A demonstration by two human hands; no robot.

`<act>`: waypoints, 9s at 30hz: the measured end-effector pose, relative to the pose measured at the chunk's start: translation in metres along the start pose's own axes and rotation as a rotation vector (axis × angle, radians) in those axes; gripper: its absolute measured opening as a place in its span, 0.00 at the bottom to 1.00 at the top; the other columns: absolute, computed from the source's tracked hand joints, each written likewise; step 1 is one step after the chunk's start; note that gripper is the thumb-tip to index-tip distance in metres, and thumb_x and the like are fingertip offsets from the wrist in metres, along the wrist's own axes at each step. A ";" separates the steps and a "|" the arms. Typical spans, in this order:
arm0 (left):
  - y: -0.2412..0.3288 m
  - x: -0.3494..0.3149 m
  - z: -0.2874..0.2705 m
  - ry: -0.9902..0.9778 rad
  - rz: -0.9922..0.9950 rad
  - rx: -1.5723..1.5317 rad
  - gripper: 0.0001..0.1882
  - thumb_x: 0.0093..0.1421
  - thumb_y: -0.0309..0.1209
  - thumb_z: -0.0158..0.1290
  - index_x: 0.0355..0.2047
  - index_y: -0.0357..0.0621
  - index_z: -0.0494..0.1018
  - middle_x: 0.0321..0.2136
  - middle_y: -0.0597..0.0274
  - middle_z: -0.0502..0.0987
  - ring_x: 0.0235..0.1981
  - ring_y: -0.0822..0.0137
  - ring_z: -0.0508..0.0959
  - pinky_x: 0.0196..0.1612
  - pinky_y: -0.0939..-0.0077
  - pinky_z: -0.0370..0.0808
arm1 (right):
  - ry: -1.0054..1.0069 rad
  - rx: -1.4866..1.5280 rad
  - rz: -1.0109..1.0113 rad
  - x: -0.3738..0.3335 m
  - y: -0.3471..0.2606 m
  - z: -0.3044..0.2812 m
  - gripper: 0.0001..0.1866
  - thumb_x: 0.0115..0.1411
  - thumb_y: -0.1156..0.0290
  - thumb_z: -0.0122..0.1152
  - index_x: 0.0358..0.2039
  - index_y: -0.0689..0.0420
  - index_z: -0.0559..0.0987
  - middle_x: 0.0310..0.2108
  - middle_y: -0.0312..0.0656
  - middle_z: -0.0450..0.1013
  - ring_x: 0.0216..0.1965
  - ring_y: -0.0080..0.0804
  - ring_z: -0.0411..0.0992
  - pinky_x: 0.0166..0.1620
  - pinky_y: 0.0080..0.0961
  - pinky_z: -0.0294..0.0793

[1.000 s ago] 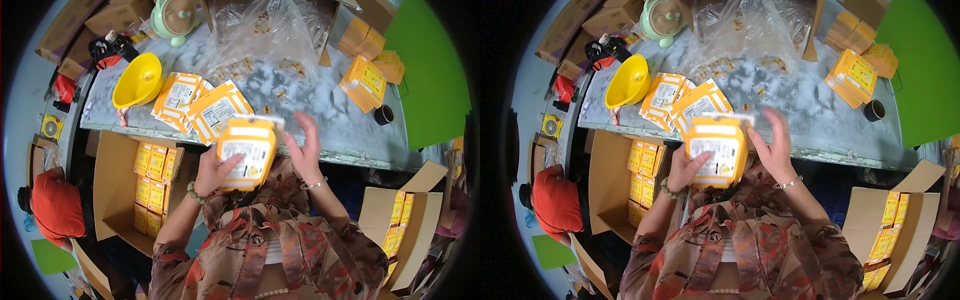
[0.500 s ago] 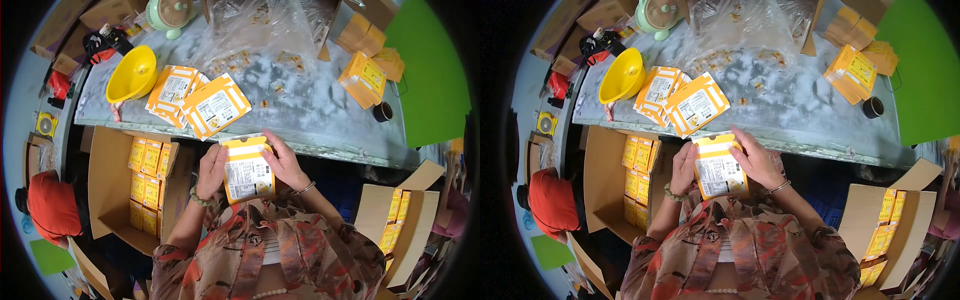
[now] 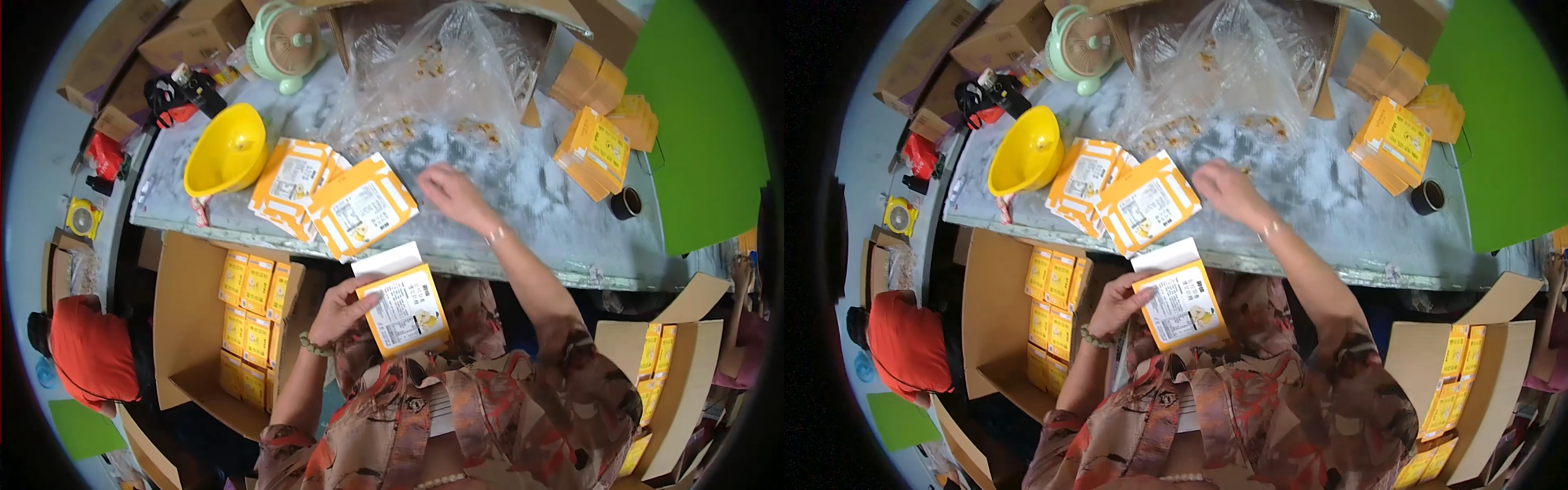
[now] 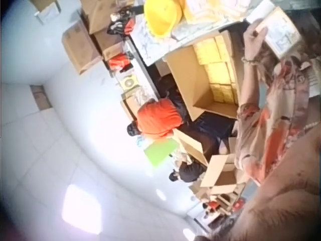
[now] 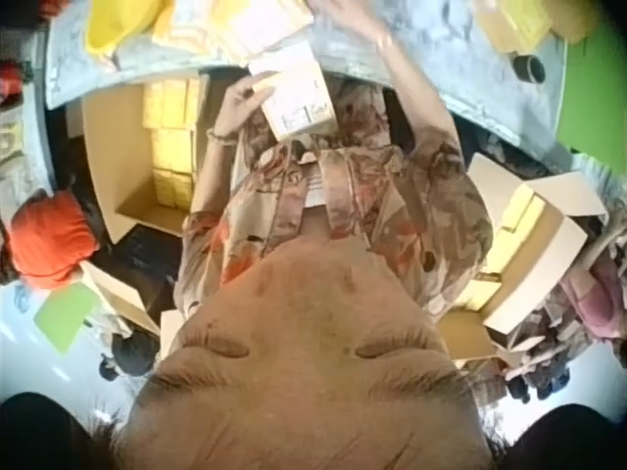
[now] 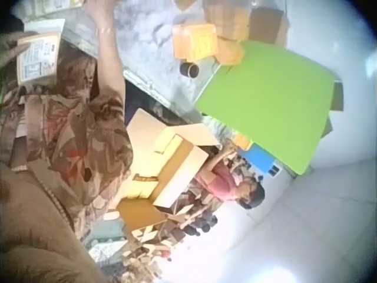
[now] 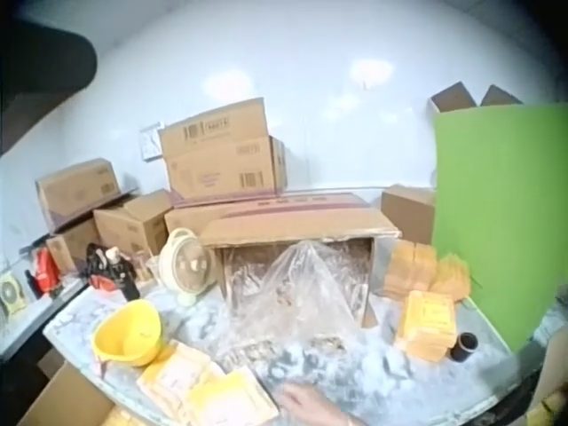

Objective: The recorder is packing small food items into yellow product boxes and then placing those boxes into a larger cardboard shipping carton.

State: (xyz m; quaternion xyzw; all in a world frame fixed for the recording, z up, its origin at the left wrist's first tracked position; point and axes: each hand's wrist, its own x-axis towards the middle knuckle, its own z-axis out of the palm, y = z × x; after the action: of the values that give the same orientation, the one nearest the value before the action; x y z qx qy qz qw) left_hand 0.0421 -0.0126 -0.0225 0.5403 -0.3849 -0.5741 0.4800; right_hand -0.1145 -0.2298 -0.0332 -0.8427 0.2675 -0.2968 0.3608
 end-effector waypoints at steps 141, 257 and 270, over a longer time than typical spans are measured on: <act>-0.013 0.062 0.020 0.571 0.209 -0.577 0.11 0.55 0.32 0.42 0.38 0.41 0.61 0.27 0.60 0.71 0.24 0.72 0.71 0.31 0.68 0.75 | -0.158 -0.665 0.074 -0.031 0.060 -0.019 0.25 0.44 0.54 0.53 0.44 0.47 0.67 0.48 0.40 0.58 0.52 0.38 0.50 0.50 0.38 0.52; -0.276 -0.139 -0.370 1.745 -0.253 -0.400 0.24 0.45 0.22 0.47 0.45 0.47 0.57 0.38 0.53 0.66 0.27 0.61 0.71 0.20 0.73 0.71 | 0.071 -0.013 0.548 -0.064 -0.051 0.041 0.16 0.53 0.70 0.48 0.42 0.61 0.66 0.35 0.38 0.67 0.35 0.23 0.66 0.37 0.17 0.65; -0.083 -0.022 -0.260 1.223 0.507 0.404 0.16 0.49 0.20 0.44 0.41 0.38 0.63 0.35 0.61 0.66 0.34 0.74 0.65 0.33 0.83 0.64 | 0.264 0.080 0.757 -0.004 -0.007 0.028 0.11 0.48 0.71 0.53 0.32 0.62 0.70 0.20 0.36 0.69 0.20 0.20 0.67 0.21 0.14 0.66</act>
State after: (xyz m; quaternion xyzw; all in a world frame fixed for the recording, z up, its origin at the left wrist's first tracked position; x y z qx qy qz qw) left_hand 0.2868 0.0487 -0.1276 0.7392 -0.2589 0.0464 0.6200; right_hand -0.0956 -0.2107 -0.0453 -0.6245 0.5914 -0.2587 0.4398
